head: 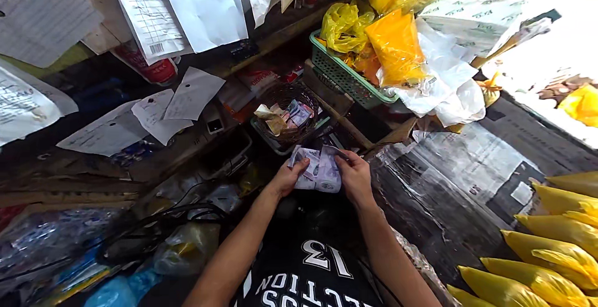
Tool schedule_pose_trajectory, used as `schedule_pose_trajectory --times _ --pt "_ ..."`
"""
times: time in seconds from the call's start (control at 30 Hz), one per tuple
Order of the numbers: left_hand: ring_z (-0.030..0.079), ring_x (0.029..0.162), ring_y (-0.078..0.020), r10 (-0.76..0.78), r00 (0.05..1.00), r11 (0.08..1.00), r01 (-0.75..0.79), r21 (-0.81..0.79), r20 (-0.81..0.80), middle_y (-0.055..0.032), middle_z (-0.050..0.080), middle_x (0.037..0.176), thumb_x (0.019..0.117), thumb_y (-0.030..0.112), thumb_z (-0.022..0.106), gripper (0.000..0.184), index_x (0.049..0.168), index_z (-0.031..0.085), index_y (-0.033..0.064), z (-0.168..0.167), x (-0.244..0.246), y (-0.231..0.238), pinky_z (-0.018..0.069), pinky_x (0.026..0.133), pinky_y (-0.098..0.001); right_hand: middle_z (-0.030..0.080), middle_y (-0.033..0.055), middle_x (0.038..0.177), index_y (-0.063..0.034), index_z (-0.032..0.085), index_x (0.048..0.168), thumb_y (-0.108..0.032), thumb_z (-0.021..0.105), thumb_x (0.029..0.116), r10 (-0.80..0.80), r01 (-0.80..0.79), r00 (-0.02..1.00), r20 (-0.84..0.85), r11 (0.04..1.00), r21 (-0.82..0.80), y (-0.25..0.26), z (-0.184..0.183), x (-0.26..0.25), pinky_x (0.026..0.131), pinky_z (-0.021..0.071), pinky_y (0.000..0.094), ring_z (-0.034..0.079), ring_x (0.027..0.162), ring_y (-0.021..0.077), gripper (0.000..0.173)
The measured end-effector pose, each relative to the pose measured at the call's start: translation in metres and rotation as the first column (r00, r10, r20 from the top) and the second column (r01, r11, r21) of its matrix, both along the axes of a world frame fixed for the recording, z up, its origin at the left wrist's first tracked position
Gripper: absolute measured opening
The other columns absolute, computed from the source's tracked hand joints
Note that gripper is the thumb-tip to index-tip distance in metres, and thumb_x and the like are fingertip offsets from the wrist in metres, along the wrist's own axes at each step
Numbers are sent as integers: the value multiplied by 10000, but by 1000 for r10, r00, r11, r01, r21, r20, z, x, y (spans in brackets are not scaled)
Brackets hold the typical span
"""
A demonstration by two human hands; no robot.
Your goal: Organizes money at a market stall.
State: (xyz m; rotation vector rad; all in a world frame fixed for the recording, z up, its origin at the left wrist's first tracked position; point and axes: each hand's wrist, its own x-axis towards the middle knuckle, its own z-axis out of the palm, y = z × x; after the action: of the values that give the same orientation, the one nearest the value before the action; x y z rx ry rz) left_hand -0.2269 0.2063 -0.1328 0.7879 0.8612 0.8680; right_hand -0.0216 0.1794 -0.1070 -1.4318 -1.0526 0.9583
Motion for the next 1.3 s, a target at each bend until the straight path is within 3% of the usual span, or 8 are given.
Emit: schedule_pose_trajectory --times 0.13,0.27,0.47,0.53,0.67,0.77,1.03,1.3 --pt "719 1069 -329 60 997 998 -62 24 52 -216 716 1206 1038 21 536 321 1352 559 -42 4 1 5 596 945 -475 748 127 973 -1 723 1146 -39 620 1001 -54 48 988 -143 998 -48 -19 13 23 795 621 380 721 856 190 182" --pt "724 940 -242 103 991 994 -100 40 -89 -161 738 1072 958 47 680 301 1249 626 -7 13 -1 3 615 852 -421 755 125 980 6 731 1128 0 646 960 187 -184 973 -137 982 37 -37 34 35 787 617 372 719 860 186 189" --pt "720 816 -179 -9 968 996 31 85 -251 -105 756 979 886 128 799 302 1160 707 39 32 15 -11 617 742 -360 508 30 1532 -168 809 1039 -134 683 923 465 -492 856 228 867 79 -40 42 24 1044 562 410 561 1333 183 175" --pt "707 784 -157 -32 958 985 79 152 -287 -92 751 941 897 82 763 252 1138 705 40 33 18 -16 608 709 -347 559 42 1478 -123 795 1066 -94 666 927 391 -403 913 113 909 107 -37 37 19 973 596 407 611 1258 188 191" --pt "714 793 -171 -115 946 950 194 245 -302 -106 744 931 876 -10 734 256 1128 699 18 34 20 -21 619 725 -361 744 111 1046 -30 738 1152 -116 644 1000 134 -141 922 -364 990 7 -30 28 18 781 603 389 701 881 184 198" --pt "709 914 -194 -169 971 950 206 234 -169 -114 722 1073 885 40 763 439 1299 618 53 35 14 -22 618 816 -374 745 121 990 -18 726 1141 -112 647 999 29 -61 869 -495 997 -48 -29 25 24 746 610 355 704 823 161 188" --pt "697 1036 -203 -7 984 1000 7 4 177 -78 691 1227 1003 469 621 558 1473 478 204 17 9 -17 595 910 -398 743 143 1004 -4 713 1148 -74 633 997 50 -99 851 -522 993 -67 -23 29 28 750 620 373 715 831 185 184" --pt "725 965 -189 48 948 998 -37 -42 315 -99 727 1097 971 431 686 498 1335 567 113 6 19 -17 616 879 -386 721 142 1036 -30 677 1201 -45 647 981 120 -165 936 -330 980 -112 2 19 9 790 616 413 704 884 219 223"
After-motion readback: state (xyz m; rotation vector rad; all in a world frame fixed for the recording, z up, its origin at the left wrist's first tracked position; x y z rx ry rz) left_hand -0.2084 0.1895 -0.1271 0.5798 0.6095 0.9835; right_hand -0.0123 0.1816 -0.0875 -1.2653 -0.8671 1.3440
